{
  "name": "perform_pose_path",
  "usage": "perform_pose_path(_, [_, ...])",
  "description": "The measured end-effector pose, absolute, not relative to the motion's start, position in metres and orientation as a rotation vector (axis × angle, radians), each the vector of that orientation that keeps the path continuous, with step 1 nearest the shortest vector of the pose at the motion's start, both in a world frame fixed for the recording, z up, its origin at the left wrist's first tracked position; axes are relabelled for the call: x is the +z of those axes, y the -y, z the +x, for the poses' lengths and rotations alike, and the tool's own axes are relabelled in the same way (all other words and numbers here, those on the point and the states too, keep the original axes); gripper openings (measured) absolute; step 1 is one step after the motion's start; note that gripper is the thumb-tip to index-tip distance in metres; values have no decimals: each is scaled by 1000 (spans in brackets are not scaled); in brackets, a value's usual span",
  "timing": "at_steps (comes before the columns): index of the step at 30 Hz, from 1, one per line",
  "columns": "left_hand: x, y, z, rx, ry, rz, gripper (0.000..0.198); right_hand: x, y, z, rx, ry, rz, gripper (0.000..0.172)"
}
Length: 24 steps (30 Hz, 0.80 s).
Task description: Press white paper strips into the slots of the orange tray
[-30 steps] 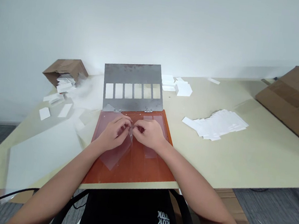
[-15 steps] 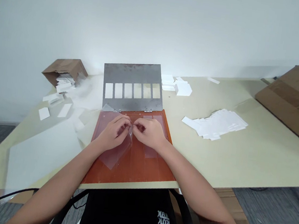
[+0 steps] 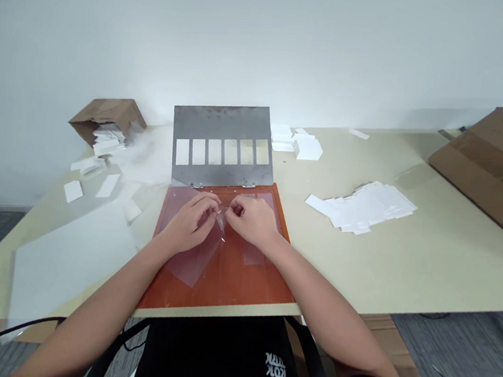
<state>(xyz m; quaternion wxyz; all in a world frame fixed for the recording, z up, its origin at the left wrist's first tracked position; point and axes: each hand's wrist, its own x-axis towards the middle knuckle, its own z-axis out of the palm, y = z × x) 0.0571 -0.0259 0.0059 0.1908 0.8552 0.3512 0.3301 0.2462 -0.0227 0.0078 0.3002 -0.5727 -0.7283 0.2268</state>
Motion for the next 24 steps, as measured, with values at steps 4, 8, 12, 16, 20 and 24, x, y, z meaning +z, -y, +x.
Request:
perform_pose_path(4, [6,26,56,911,-1020,2384,11,8,22,246,604,1937,-1587,13])
perform_pose_path(8, [6,25,56,889,-1049,2363,11,10,22,247,599,1946,-1638,13])
perform_pose_path(12, [6,24,55,863,-1058,2348,11,11,22,246,594,1956,-1671,12])
perform_pose_path(16, [5,24,55,849,-1069,2337,12,10,21,246,580,1965,-1689,12])
perform_pose_path(20, [5,25,54,849,-1090,2328,13,9,20,246,564,1978,-1692,12])
perform_pose_path(24, [6,25,54,855,-1105,2321,13,8,20,246,553,1993,-1690,12])
